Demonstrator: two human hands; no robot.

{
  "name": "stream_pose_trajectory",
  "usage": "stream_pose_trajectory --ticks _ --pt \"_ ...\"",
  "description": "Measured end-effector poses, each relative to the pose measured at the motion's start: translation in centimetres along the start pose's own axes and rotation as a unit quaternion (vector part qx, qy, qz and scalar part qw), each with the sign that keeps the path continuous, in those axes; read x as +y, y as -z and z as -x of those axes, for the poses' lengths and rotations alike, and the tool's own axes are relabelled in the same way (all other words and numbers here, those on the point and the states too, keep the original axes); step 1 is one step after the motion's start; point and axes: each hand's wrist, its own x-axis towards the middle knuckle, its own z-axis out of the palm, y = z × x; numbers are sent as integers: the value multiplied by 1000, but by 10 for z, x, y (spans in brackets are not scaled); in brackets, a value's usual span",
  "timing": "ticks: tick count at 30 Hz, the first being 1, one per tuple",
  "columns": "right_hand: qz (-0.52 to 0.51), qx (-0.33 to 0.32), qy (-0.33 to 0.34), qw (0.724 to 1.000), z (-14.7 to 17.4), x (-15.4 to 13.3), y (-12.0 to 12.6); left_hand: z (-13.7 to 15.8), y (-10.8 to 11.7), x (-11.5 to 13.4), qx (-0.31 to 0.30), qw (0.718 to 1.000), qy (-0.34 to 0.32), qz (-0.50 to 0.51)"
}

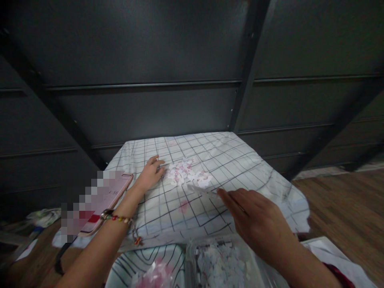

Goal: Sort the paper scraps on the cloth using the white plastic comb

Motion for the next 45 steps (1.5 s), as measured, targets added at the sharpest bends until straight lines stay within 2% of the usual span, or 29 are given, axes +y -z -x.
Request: stream_pose_trajectory --ticks 4,7,13,17,20,25,29,32,37,43,45 --pt "-33 -2 -6 999 2 -16 3 5 20 11 -5 1000 -10 -19" --pt "-58 2 13 998 -2 -30 10 20 36 15 -34 998 -36 -46" --pt "-132 13 41 990 -26 -57 30 83 46 7 -44 994 -40 -95" --pt "-162 17 40 986 -30 -62 38 114 48 9 -87 991 -16 -102" --pt "-114 41 21 992 -23 -47 34 119 48 16 -91 992 -1 -88" --pt "-28 5 -73 997 -13 9 16 106 41 32 -81 994 -21 -65" --pt "34 12 -72 997 -9 56 -7 93 31 48 -71 991 -103 -44" --pt "43 2 -67 997 -3 77 -23 88 23 58 -72 984 -162 -14" --pt "34 -17 -75 996 7 88 -32 89 12 58 -90 977 -189 33" --pt "-17 0 -43 999 14 88 -26 90 7 53 -99 978 -175 51" --pt "-39 -12 -33 999 15 86 -23 89 6 54 -101 979 -172 51"
